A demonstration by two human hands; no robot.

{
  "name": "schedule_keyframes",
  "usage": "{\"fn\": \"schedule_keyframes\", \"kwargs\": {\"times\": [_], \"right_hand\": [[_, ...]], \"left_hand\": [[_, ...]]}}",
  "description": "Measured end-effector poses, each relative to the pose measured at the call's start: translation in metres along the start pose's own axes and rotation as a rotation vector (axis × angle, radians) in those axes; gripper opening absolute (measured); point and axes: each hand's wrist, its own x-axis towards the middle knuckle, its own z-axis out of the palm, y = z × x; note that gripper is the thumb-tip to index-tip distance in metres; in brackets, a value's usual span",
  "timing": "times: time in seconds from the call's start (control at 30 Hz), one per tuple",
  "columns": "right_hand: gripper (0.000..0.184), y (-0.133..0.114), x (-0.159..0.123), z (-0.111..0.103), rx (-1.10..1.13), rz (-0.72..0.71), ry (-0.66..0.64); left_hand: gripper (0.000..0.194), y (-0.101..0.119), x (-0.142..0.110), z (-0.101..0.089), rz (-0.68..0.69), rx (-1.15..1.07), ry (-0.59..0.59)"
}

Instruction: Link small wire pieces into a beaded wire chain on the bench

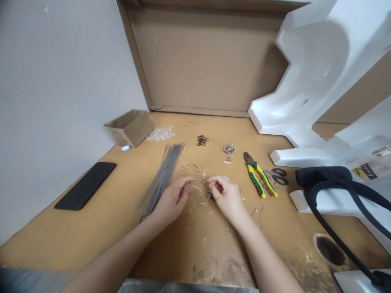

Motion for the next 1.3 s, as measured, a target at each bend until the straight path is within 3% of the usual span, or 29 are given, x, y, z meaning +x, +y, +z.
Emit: {"fn": "schedule_keyframes", "kwargs": {"times": [0.1,0.2,0.4,0.57,1.0,1.3], "right_hand": [[0.015,-0.003,-0.001,0.000,-0.063,-0.063,-0.049],[0.017,-0.008,-0.004,0.002,-0.063,-0.133,-0.083],[0.014,-0.008,-0.006,0.006,0.038,-0.065,-0.042],[0.015,-0.009,-0.006,0.008,0.023,-0.054,-0.065],[0.016,-0.010,-0.011,0.020,-0.089,-0.098,-0.138],[0.015,0.002,-0.008,0.023,0.026,0.052,-0.084]], "left_hand": [[0.032,0.000,0.001,-0.001,0.041,0.001,0.000],[0.021,0.003,0.001,-0.002,-0.001,0.032,-0.017],[0.030,0.014,0.000,-0.003,-0.040,0.235,-0.118],[0.016,0.013,0.000,-0.004,0.035,0.131,-0.173],[0.017,-0.004,0.001,0.012,-0.045,-0.031,-0.104],[0.019,-0.003,0.000,0.013,0.018,-0.093,-0.172]]}}
